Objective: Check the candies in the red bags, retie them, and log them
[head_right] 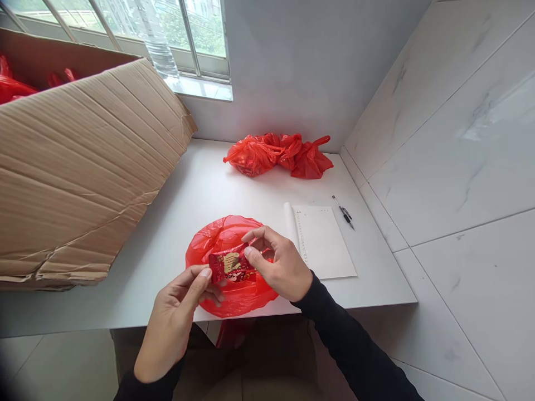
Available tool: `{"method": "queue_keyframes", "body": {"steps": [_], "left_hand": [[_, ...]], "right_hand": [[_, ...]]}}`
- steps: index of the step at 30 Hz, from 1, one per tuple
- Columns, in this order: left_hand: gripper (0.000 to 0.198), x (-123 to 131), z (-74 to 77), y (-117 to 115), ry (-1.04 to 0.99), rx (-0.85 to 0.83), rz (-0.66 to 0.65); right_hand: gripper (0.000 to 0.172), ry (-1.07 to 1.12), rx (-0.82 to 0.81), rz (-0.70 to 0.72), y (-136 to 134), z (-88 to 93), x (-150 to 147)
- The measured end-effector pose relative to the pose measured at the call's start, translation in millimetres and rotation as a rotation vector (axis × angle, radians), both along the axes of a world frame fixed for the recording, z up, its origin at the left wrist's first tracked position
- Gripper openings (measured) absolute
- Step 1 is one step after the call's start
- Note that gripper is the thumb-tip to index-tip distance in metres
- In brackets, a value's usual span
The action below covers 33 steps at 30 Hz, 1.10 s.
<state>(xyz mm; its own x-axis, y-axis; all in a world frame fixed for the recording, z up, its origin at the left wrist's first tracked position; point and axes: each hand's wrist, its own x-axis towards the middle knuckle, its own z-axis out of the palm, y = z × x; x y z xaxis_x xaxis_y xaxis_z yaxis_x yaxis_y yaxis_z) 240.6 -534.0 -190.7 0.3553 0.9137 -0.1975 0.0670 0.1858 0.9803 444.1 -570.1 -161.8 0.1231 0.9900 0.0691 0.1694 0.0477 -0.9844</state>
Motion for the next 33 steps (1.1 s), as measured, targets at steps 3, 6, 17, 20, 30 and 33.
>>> {"method": "queue_keyframes", "body": {"steps": [3,6,17,20,30,33], "left_hand": [[0.037,-3,6.8,0,0.264,0.194,0.045],[0.036,-6,9.0,1,0.448,0.358,0.057],[0.033,-5,-14.7,35,1.008,0.796,0.012],[0.013,-8,-11.2,32,0.879,0.745,0.021],[0.021,2,-8.9,33,1.024,0.891,0.015],[0.013,-1,-18.2,40,1.033,0.871,-0.028]], "right_hand": [[0.025,-0.157,-0.02,-0.064,4,-4.2,2],[0.041,-0.46,-0.024,-0.11,2,-7.2,3],[0.027,-1.131,-0.164,0.069,-23,-3.1,19],[0.026,-1.147,-0.235,0.051,-24,-4.8,21],[0.023,-1.055,0.009,0.185,-42,-1.2,13],[0.028,-1.003,-0.028,0.181,-53,-0.3,16]]}}
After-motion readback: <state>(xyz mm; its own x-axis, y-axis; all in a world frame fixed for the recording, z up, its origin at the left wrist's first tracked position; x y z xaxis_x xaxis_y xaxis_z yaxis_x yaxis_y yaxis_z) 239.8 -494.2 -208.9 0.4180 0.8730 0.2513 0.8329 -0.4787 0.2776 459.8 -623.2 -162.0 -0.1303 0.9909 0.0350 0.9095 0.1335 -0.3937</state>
